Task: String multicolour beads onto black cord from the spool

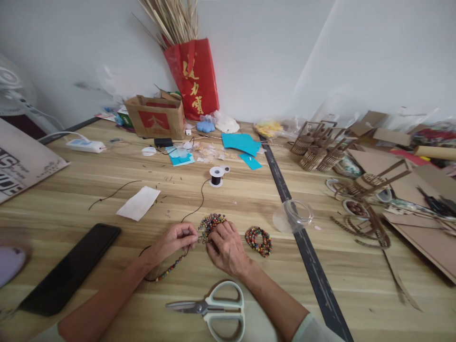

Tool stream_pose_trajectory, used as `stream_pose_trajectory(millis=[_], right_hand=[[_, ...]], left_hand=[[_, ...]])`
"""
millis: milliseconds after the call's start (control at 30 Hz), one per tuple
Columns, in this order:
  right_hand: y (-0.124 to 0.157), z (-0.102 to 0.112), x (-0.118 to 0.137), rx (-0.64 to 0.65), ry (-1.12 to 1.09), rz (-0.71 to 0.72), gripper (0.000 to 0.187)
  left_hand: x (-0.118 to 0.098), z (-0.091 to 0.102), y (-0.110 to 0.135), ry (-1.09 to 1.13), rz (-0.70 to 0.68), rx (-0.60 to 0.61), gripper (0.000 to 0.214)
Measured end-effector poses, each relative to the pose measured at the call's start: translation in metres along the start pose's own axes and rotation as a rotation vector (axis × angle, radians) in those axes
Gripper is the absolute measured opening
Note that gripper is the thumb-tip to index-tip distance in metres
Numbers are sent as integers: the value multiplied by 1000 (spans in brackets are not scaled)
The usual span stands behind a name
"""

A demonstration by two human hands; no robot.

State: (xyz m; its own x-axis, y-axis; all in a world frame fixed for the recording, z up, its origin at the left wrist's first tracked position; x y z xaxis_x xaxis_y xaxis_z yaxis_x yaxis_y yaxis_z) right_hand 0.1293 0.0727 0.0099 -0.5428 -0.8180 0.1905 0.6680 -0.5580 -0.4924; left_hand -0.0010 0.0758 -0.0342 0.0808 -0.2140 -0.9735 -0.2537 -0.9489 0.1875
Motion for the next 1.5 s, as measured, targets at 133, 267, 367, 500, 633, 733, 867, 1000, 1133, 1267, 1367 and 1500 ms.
stream_pose_trajectory(millis=[133, 267, 367, 500, 633, 733, 867, 1000, 1133, 1267, 1367, 1500], right_hand=[[-1, 0, 0, 7, -7, 1, 14], [-1, 0, 0, 17, -21, 4, 16], [-1, 1, 0, 9, -49, 15, 15], [0, 5, 0, -40, -141, 53, 12], [1, 8, -1, -85, -245, 70, 11], [2, 8, 1, -90, -289, 96, 9], [3, 9, 2, -85, -332, 91, 8], [3, 8, 1, -78, -384, 84, 7], [4, 5, 0, -62, -407, 86, 8], [3, 7, 1, -70, -420, 91, 10], [2, 8, 2, -58, -400, 92, 11], [2, 9, 2, -54, -381, 92, 11]], left_hand=[[-1, -1, 1, -26, -14, 4, 26], [0, -1, 0, -20, -9, 13, 27], [1, -1, 0, -26, -5, 20, 27], [4, -1, -1, -45, -2, 25, 25], [3, -2, 0, -67, 8, 21, 25], [1, -4, 1, -74, 20, 18, 26], [-1, -7, 1, -96, 5, 34, 24], [0, -9, 2, -150, -21, 56, 17], [2, -10, 2, -165, -48, 68, 13], [4, -9, 2, -167, -41, 65, 12], [5, -10, 2, -165, -35, 65, 13], [4, -10, 2, -163, -27, 62, 13]])
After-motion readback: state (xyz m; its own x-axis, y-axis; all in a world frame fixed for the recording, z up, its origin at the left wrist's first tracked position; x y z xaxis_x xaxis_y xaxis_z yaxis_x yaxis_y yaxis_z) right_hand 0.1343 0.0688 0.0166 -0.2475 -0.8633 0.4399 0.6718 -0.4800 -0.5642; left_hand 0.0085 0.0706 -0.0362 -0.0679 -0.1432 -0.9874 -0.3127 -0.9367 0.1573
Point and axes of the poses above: each hand's wrist, its own y-axis away from the middle knuckle, its own z-axis out of the back of the hand, x = y × z, the point moved 8 cm from there along -y, towards the middle knuckle, and after that the axes turned 9 degrees about y, right-handed, at the moved point
